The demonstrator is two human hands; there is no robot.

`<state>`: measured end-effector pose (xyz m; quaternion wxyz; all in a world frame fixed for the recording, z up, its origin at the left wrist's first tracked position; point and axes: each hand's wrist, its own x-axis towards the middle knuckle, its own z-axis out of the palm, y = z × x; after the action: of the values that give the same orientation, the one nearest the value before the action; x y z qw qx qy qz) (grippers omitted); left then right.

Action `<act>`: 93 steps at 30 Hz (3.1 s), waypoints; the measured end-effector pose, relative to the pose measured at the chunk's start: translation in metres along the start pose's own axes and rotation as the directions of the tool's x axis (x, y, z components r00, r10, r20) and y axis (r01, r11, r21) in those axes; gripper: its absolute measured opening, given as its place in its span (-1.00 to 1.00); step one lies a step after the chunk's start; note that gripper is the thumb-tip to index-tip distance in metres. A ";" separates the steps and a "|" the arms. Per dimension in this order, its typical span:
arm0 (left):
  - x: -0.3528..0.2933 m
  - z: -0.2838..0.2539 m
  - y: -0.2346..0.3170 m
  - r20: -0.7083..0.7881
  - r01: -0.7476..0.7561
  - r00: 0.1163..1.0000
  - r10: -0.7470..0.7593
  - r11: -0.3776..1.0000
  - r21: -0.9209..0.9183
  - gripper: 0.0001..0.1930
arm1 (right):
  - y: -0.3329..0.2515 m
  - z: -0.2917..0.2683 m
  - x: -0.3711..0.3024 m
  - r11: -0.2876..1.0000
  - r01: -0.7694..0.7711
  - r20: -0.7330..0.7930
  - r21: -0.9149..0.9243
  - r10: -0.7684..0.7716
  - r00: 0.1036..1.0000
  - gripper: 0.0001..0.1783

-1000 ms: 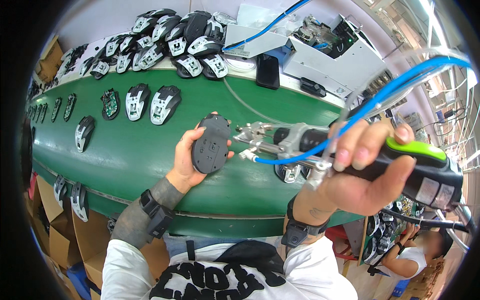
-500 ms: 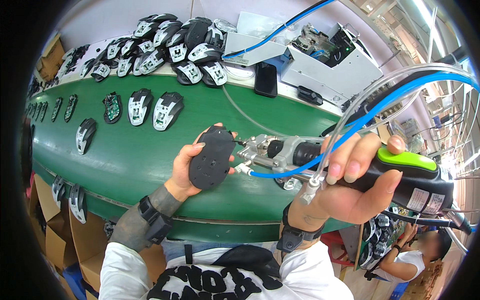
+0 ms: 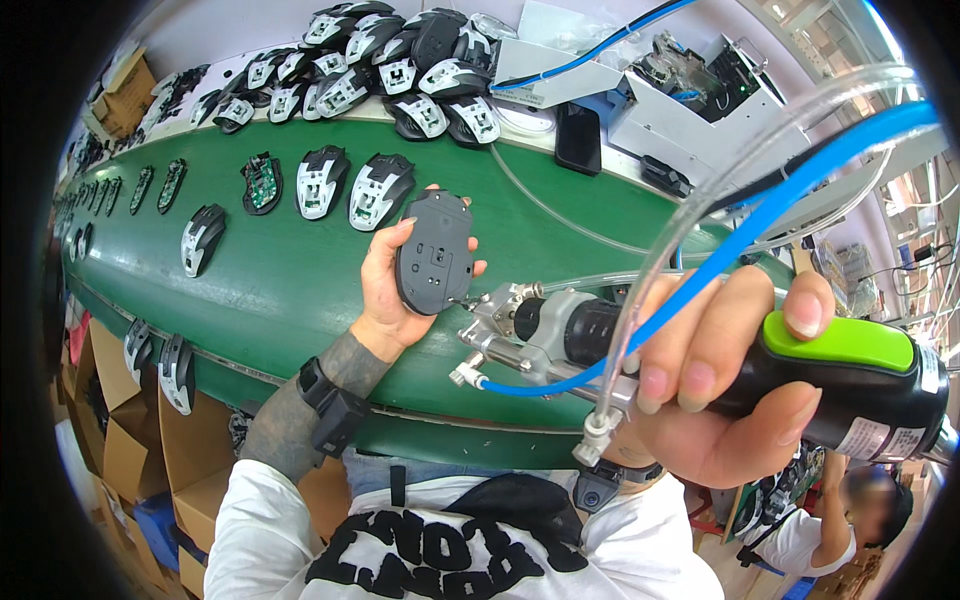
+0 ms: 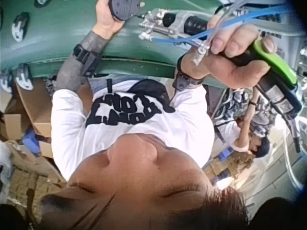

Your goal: Screw the bottom covers onto computer mouse assemblies using an electric screwdriver.

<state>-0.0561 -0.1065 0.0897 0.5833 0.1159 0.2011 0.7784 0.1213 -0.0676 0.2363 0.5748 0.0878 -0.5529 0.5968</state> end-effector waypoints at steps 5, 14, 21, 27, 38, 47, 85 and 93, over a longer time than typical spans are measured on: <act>-0.002 0.003 -0.003 -0.017 -0.009 1.000 0.010 1.000 0.023 -0.49 | 0.002 0.000 0.002 0.999 -0.029 0.071 0.027 0.027 0.997 -0.66; -0.001 -0.006 -0.006 -0.197 0.009 0.980 0.016 0.992 0.127 -0.50 | -0.006 0.000 0.001 0.998 -0.052 0.040 -0.026 0.053 0.998 -0.59; 0.003 -0.012 -0.015 -0.161 0.109 0.981 -0.104 0.994 0.025 -0.46 | -0.025 -0.004 0.003 0.999 0.003 0.087 0.047 -0.007 0.996 -0.60; -0.002 -0.005 -0.016 -0.070 0.165 0.984 -0.163 0.986 0.037 -0.48 | -0.004 0.014 0.000 0.998 -0.046 0.083 0.046 0.042 0.996 -0.66; -0.010 0.000 -0.010 0.018 0.189 0.982 -0.188 0.982 -0.022 -0.49 | 0.000 0.018 0.000 1.000 -0.018 0.058 -0.001 0.018 0.998 -0.62; 0.002 0.001 0.012 0.163 -0.195 0.979 0.122 0.328 0.924 -0.67 | -0.018 0.020 0.011 0.992 -0.121 0.098 0.033 0.117 0.988 -0.68; -0.027 0.021 0.024 0.285 0.260 0.925 -0.251 0.966 0.008 -0.35 | -0.019 0.013 0.024 0.976 0.188 -0.108 -0.109 -0.200 0.974 -0.69; -0.028 0.024 0.025 0.246 0.240 0.938 -0.242 0.970 0.039 -0.38 | -0.022 0.018 0.026 0.975 0.139 -0.071 -0.174 -0.154 0.986 -0.71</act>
<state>-0.0594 -0.1350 0.1234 0.6945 0.1897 0.1421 0.6794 0.1210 -0.0722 0.2743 0.6453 0.0544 -0.5688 0.5071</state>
